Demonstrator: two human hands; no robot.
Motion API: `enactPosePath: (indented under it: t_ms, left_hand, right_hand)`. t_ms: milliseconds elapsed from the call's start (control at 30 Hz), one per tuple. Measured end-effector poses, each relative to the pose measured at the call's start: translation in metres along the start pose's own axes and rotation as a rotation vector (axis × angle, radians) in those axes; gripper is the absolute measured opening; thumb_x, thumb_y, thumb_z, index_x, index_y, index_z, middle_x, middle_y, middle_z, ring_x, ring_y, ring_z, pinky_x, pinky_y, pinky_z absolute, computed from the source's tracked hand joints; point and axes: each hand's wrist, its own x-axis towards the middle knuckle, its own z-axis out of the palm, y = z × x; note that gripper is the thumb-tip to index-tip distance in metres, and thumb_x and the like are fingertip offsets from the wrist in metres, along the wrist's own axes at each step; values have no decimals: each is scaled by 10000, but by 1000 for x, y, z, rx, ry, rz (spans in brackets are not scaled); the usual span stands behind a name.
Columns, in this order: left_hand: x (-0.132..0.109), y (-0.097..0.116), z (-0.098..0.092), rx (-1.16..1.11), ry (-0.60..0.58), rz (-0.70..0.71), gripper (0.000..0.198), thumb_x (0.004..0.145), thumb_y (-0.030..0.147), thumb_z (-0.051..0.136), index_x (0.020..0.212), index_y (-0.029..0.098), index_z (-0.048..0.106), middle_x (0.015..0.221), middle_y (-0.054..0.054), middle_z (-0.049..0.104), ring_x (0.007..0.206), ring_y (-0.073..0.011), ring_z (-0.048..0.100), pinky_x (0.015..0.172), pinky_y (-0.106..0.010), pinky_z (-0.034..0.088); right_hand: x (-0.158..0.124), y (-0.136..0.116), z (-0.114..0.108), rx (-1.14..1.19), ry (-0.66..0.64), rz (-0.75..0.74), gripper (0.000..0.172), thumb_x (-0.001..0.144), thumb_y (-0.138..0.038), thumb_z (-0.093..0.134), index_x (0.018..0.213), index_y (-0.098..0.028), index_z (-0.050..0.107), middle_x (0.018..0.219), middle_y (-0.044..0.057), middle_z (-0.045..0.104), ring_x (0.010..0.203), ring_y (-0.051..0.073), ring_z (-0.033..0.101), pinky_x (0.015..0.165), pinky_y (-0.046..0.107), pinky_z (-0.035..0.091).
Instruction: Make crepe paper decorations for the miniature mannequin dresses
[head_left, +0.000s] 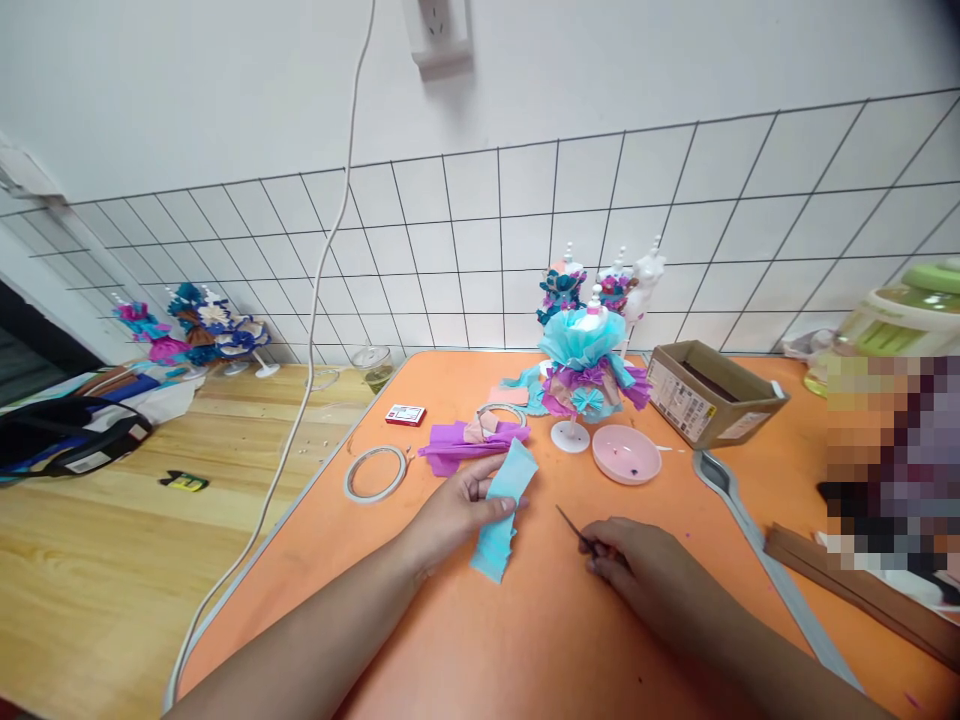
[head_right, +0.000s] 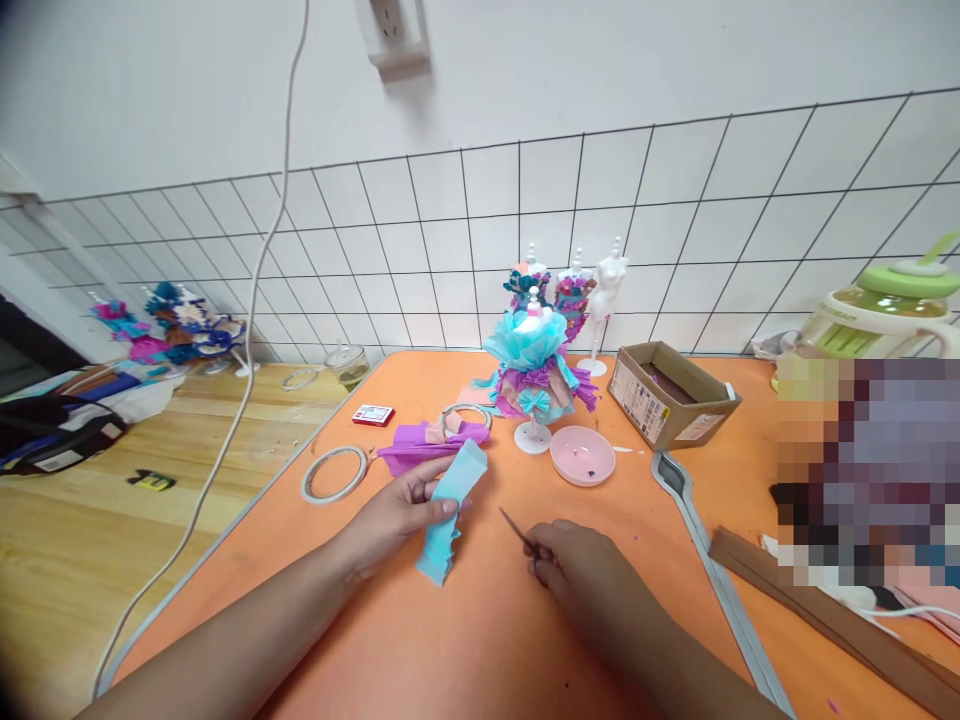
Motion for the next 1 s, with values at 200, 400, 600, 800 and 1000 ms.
enactPosePath:
  t_ms: [200, 400, 600, 800, 1000]
  left_hand:
    - [-2, -2, 9, 84, -31, -15, 866, 694, 321, 786, 1430, 158, 360, 756, -2, 597, 642, -111, 555, 578, -213, 448]
    - [-9, -7, 21, 153, -145, 28, 866, 720, 172, 740, 1463, 223, 297, 787, 23, 534, 666, -85, 510, 584, -192, 422]
    - [-11, -12, 27, 205, -121, -1, 961, 651, 96, 755, 1467, 252, 273, 939, -23, 544, 701, -113, 581, 584, -230, 489]
    - [-13, -7, 22, 163, -184, 2, 936, 649, 96, 764, 1440, 288, 301, 1175, -98, 501, 769, -128, 616, 606, -238, 515]
    - [-16, -3, 16, 189, -257, 28, 936, 660, 110, 776, 1421, 386, 307, 1313, -102, 438, 763, -105, 608, 586, -212, 502]
  right_hand:
    - [-8, -10, 5, 580, -342, 86, 164, 815, -300, 564, 938, -199, 525, 748, -40, 539, 472, 75, 491, 392, 171, 356]
    - [-15, -17, 2, 586, -450, 16, 174, 824, -325, 613, 913, -179, 582, 743, -43, 539, 587, 66, 455, 488, 153, 360]
    - [-17, -16, 2, 525, -509, -54, 248, 811, -364, 659, 978, -182, 634, 782, -35, 546, 693, 91, 454, 583, 185, 351]
    - [-17, -15, 1, 595, -572, -36, 256, 807, -340, 653, 1002, -176, 633, 816, -19, 548, 723, 103, 459, 607, 197, 353]
    - [-16, -17, -2, 577, -570, -48, 291, 785, -374, 669, 1006, -186, 647, 806, -13, 550, 721, 110, 460, 608, 200, 347]
